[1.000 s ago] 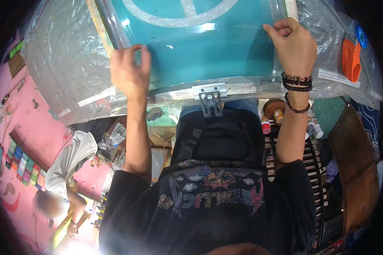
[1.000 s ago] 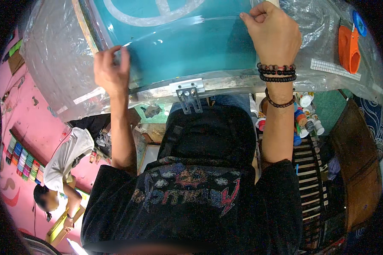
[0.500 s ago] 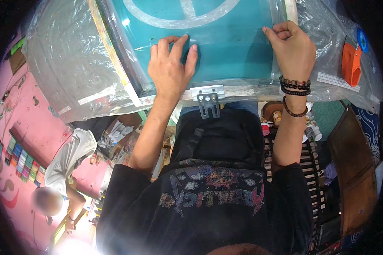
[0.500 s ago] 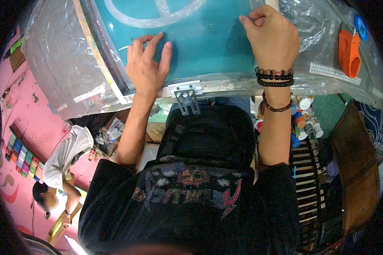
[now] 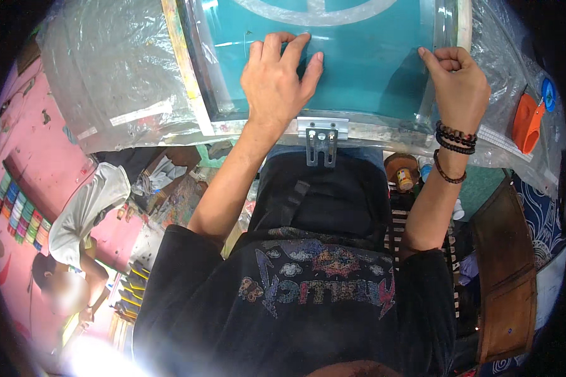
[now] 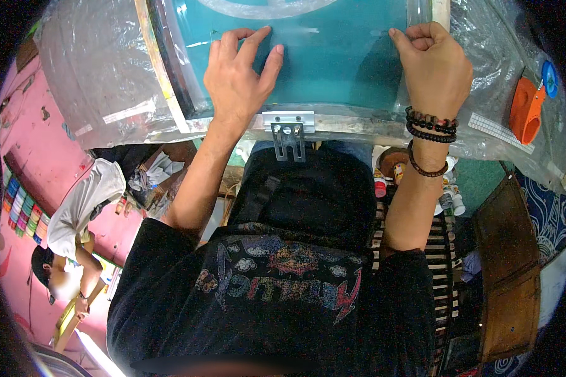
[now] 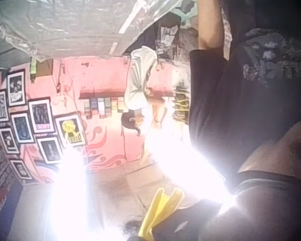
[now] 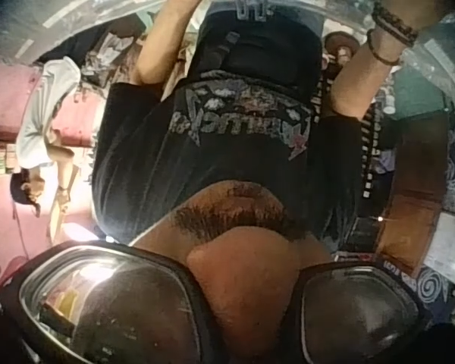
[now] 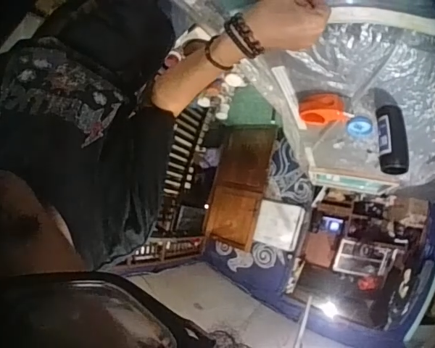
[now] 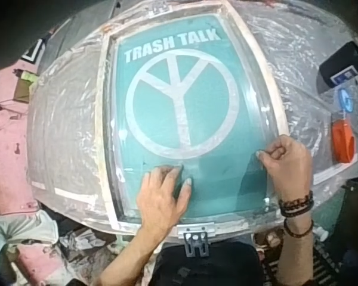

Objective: The recorder is preparing screen printing frames by applying tape and inspecting the mesh.

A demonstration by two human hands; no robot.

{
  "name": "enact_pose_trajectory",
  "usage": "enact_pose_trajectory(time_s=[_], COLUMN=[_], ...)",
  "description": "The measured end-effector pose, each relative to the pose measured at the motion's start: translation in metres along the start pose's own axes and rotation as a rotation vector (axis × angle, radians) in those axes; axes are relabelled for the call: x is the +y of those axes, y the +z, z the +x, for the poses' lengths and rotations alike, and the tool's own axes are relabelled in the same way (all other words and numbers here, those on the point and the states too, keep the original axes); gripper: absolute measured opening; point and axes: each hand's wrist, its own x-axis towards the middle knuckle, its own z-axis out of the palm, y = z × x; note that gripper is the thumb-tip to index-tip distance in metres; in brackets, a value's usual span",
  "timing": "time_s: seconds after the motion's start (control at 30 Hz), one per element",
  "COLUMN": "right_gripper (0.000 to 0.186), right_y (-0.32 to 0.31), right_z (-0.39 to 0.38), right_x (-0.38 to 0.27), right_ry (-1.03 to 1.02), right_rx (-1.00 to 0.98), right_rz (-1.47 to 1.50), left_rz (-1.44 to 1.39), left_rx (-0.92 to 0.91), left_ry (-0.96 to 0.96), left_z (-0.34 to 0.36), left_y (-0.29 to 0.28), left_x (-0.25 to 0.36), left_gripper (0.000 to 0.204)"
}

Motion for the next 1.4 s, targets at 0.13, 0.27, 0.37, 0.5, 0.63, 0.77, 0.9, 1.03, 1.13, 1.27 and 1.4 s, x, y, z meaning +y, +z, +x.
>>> enact_pose_trajectory(time_s=[0.13,0.27,0.37,0.5,0.63,0.77,0.9,1.03,1.13,1.27,1.4], right_gripper=[0.033,0.036,0.041,0.043,0.042,0.042,0.039,0.035,0.032,0.029,0.028], right_y=[0.000,0.002,0.004,-0.001,-0.003,0.005,0.001,0.002,0.003,0.006,0.009], right_z=[0.001,0.003,0.002,0.000,0.000,0.002,0.000,-0.002,-0.005,-0.008,-0.007], right_x=[0.005,0.006,0.009,0.000,0.004,0.007,0.001,0.003,-0.001,-0.005,-0.003], right_ry=[-0.030,-0.040,-0.044,-0.003,-0.008,-0.028,-0.021,-0.048,-0.041,-0.058,-0.079], right_rx=[0.028,0.012,0.021,-0.021,0.013,0.000,0.023,0.052,0.068,0.136,0.155], right_rz=[-0.032,-0.027,-0.031,-0.055,-0.057,-0.016,-0.073,-0.083,-0.107,-0.167,-0.181], left_rz=[0.002,0.002,-0.007,-0.013,-0.040,-0.034,-0.049,-0.071,-0.080,-0.105,-0.125], left_rx=[0.021,0.029,0.021,-0.003,-0.048,-0.094,-0.110,-0.114,-0.122,-0.119,-0.120], left_ry=[0.018,0.022,0.027,0.031,0.036,0.028,0.058,0.080,0.094,0.123,0.125], left_z=[-0.001,-0.003,-0.002,0.000,0.004,0.005,0.010,0.014,0.017,0.020,0.023], left_y=[0.003,0.004,0.005,0.006,0.011,0.012,0.017,0.022,0.025,0.031,0.036], left_x=[-0.001,-0.001,0.003,0.015,0.030,0.040,0.053,0.066,0.074,0.084,0.096], left_gripper=[0.030,0.032,0.033,0.034,0.036,0.040,0.040,0.040,0.039,0.039,0.039])
